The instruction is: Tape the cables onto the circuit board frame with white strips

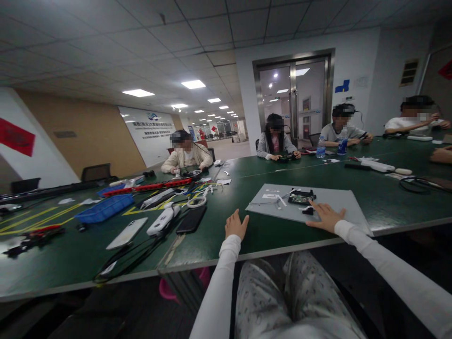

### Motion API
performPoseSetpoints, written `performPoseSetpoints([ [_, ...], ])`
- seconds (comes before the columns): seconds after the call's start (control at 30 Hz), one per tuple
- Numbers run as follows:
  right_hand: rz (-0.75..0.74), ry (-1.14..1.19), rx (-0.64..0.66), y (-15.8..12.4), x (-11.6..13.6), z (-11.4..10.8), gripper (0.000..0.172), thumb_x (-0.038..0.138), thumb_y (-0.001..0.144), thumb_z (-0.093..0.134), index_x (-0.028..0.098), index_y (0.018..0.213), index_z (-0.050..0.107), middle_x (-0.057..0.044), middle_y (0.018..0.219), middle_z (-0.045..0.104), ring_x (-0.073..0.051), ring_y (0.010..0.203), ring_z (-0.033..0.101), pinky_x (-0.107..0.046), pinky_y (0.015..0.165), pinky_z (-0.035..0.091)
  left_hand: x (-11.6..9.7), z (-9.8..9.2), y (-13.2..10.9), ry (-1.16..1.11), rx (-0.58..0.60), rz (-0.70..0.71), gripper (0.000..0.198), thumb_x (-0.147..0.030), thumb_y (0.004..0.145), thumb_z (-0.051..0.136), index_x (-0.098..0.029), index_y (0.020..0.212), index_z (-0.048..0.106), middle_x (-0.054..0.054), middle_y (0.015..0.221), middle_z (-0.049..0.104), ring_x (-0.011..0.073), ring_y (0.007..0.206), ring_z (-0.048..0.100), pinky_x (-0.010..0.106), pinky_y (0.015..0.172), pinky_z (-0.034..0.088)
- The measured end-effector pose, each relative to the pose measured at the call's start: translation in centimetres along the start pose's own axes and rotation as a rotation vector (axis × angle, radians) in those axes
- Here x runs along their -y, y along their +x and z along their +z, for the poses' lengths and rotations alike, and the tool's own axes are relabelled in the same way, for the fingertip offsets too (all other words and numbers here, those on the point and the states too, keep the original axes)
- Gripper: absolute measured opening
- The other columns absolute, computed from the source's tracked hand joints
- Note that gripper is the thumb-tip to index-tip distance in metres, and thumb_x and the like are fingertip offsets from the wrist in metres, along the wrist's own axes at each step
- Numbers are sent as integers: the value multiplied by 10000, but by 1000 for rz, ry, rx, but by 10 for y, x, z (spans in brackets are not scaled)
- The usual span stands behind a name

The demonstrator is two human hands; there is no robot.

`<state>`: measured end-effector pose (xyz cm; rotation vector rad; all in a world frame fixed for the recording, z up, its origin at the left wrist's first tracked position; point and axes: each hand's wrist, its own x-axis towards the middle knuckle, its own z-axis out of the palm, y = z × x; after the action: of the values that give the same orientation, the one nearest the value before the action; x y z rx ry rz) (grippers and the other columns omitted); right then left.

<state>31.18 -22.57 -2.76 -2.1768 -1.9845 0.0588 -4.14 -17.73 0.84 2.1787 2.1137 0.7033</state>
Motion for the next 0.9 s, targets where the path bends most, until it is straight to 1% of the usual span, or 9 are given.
performPoseSetpoints([
  [0.1, 130, 16, -10, 8, -7, -1, 871, 763, 596, 248, 326, 1319, 38, -110, 1291, 293, -379, 1172, 188, -734, 742, 71, 3, -1, 1, -22, -8, -5, 576, -521, 784, 316, -178, 1246, 311, 110, 1225, 420, 249, 1136, 338, 384, 890, 296],
  [0.17, 209, 31, -8, 14, -14, -2, 880, 770, 589, 242, 320, 1320, 48, -118, 1296, 279, -390, 1171, 176, -734, 740, 52, 5, 0, 2, -31, -19, -3, 570, -523, 782, 322, -181, 1239, 323, 109, 1216, 430, 248, 1130, 346, 383, 887, 298],
  [0.37, 401, 80, -40, 27, -32, 0, 965, 806, 539, 226, 272, 1328, 73, -168, 1313, 232, -432, 1176, 117, -718, 746, -37, 9, 4, 6, -69, -50, 5, 574, -529, 776, 331, -173, 1226, 334, 114, 1204, 440, 252, 1113, 364, 386, 881, 308],
  [0.47, 508, 106, -61, 34, -42, 2, 991, 814, 511, 255, 272, 1326, 96, -182, 1327, 203, -456, 1176, 72, -717, 725, -63, 10, 4, 6, -78, -55, 2, 566, -524, 776, 333, -171, 1219, 344, 109, 1212, 435, 257, 1116, 362, 389, 883, 308],
  [0.63, 692, 147, -97, 42, -62, 3, 989, 807, 500, 294, 283, 1321, 124, -199, 1339, 173, -481, 1172, 25, -721, 697, -70, 11, 1, 4, -96, -38, 1, 572, -513, 778, 337, -162, 1229, 331, 101, 1226, 425, 263, 1131, 343, 388, 896, 300],
  [0.83, 860, 164, -172, 48, -92, 5, 996, 772, 508, 361, 228, 1321, 178, -262, 1321, 159, -486, 1168, 49, -700, 731, -29, 11, 0, 3, -90, -24, -25, 569, -514, 778, 340, -172, 1232, 328, 108, 1218, 431, 259, 1128, 351, 385, 893, 294],
  [0.9, 874, 162, -198, 48, -103, 6, 1001, 773, 497, 376, 217, 1313, 212, -276, 1308, 180, -480, 1170, 61, -693, 731, 0, 11, 1, 3, -79, -25, -28, 569, -515, 778, 339, -170, 1231, 330, 113, 1218, 430, 257, 1130, 351, 381, 892, 290],
])
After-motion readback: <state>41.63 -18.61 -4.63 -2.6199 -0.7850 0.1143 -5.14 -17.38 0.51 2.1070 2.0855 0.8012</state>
